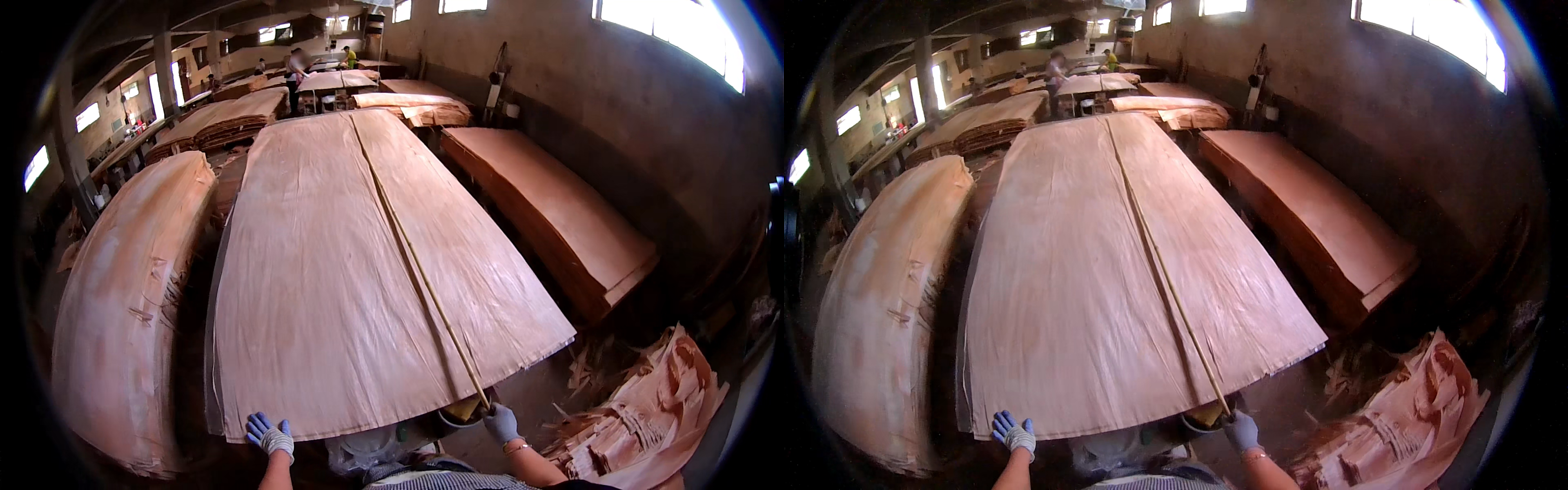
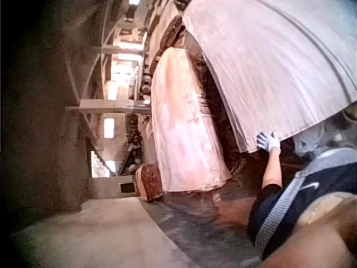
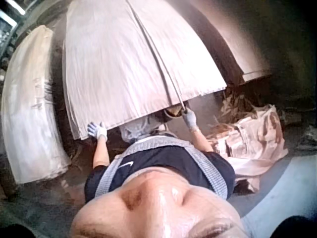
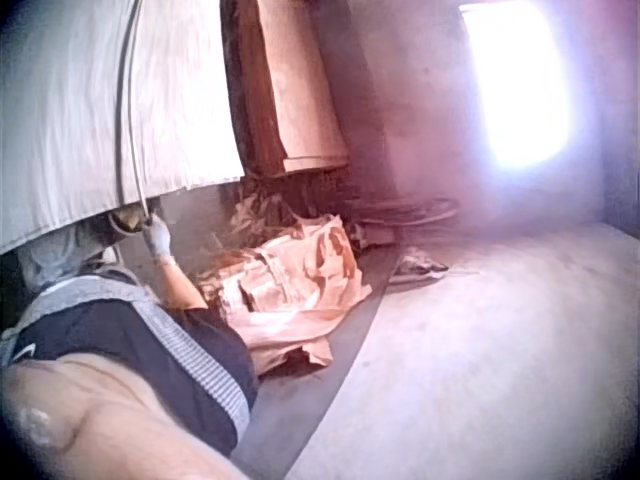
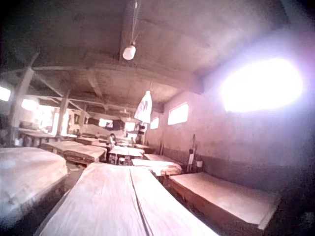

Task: The person sorts and stacks thin veneer sheets by picking up individual sheets, carrying them across the workspace, and carefully aligning them onto various stacks on work tables.

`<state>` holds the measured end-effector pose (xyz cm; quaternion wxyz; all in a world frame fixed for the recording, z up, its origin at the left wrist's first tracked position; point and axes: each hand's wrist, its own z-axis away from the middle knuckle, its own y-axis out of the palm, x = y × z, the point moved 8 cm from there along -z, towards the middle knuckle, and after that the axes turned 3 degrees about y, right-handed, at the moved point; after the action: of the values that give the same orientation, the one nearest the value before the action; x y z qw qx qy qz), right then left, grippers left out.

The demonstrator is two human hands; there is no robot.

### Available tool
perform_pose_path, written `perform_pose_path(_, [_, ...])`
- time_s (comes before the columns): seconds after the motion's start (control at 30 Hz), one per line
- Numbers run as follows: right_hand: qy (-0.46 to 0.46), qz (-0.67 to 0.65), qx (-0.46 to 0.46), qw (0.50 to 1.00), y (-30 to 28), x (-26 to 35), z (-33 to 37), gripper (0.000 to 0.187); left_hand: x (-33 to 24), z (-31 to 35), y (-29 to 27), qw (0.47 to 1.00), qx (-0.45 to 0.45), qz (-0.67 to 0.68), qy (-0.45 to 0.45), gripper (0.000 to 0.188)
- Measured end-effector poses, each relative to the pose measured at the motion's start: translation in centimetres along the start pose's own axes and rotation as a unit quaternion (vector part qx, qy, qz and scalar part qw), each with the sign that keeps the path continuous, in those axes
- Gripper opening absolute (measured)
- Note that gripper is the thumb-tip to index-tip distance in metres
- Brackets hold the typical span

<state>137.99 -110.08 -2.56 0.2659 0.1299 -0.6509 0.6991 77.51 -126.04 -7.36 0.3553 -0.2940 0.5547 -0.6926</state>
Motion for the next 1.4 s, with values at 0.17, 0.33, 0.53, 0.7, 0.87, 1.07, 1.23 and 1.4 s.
perform_pose_path(0.17, [-0.023,-0.044,0.029,0.998,1.0,4.5,-1.7,0.029,-0.3,-2.1,-2.3,0.999,0.002,-0.041,0.024,0.081])
perform_pose_path(0.33, [-0.013,-0.033,0.101,0.994,3.7,8.0,-2.9,0.037,1.2,-4.8,-3.3,0.994,0.018,-0.111,-0.012,0.069])
perform_pose_path(0.53, [0.026,-0.072,0.092,0.993,2.6,5.8,0.6,0.028,-3.8,-2.9,-1.4,0.989,-0.057,-0.107,0.080,0.070])
perform_pose_path(0.7, [0.005,0.044,-0.004,0.999,1.1,4.3,-3.2,0.025,-7.1,-3.5,-1.3,0.988,-0.041,-0.113,0.097,0.073])
perform_pose_path(0.87, [-0.098,0.149,-0.134,0.975,-1.2,5.4,-9.2,0.024,-7.1,-4.7,-2.1,0.987,-0.035,-0.125,0.091,0.074])
perform_pose_path(1.07, [-0.071,0.182,-0.050,0.980,2.0,2.4,-10.3,0.030,-6.1,-5.6,-0.8,0.994,0.026,-0.073,0.082,0.081])
perform_pose_path(1.23, [-0.115,0.177,-0.026,0.977,2.0,2.4,-9.5,0.027,-5.7,-3.7,-1.2,0.993,0.058,-0.079,0.073,0.086])
perform_pose_path(1.4, [-0.153,0.154,-0.051,0.975,3.0,2.5,-11.0,0.023,-6.0,-4.8,-1.3,0.994,0.043,-0.071,0.071,0.090])
